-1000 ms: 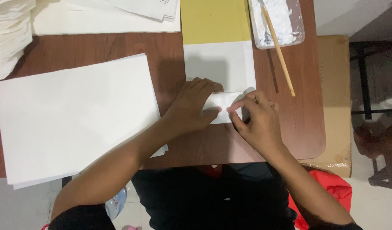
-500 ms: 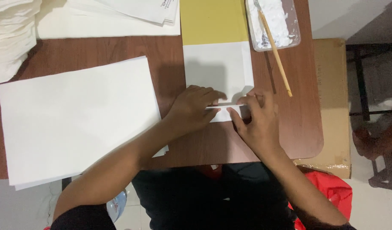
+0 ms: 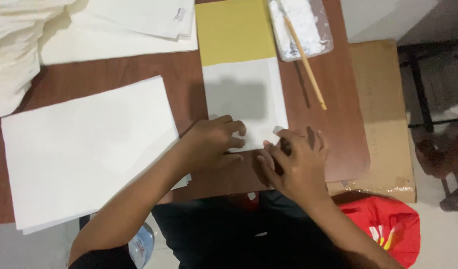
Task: The person folds a white paper sheet, applies glue to the edges using a brush, and presses the flaps to seal them. They then place the finished white envelope onto a yellow backing sheet and smooth it down.
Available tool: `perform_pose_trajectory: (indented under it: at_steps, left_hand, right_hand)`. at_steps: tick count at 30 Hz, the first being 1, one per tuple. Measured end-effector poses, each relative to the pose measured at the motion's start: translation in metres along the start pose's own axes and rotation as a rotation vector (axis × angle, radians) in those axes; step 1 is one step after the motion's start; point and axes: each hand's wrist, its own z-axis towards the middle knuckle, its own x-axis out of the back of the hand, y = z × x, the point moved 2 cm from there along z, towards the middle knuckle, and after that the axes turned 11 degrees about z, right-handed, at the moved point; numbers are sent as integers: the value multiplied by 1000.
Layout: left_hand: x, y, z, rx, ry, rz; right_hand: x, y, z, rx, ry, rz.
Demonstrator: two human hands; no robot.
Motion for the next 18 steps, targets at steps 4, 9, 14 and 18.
perform_pose_trajectory:
  at_steps: [4,9,14,18]
  left_hand:
    - [-11,7,6,-54,-128,201]
    - [16,34,9,-88,-196,327]
    - [-8,69,-8,-89,-116,124]
    - [-12,104,-31,17,-119,-28]
  right_hand:
    - [-1,-5,-6,-62,27,-64]
    - [0,-5,-42,-132,32,-35]
    - [21,-23,-94,-263,246,536]
    - [-5,-11,-129,-840,-48,987]
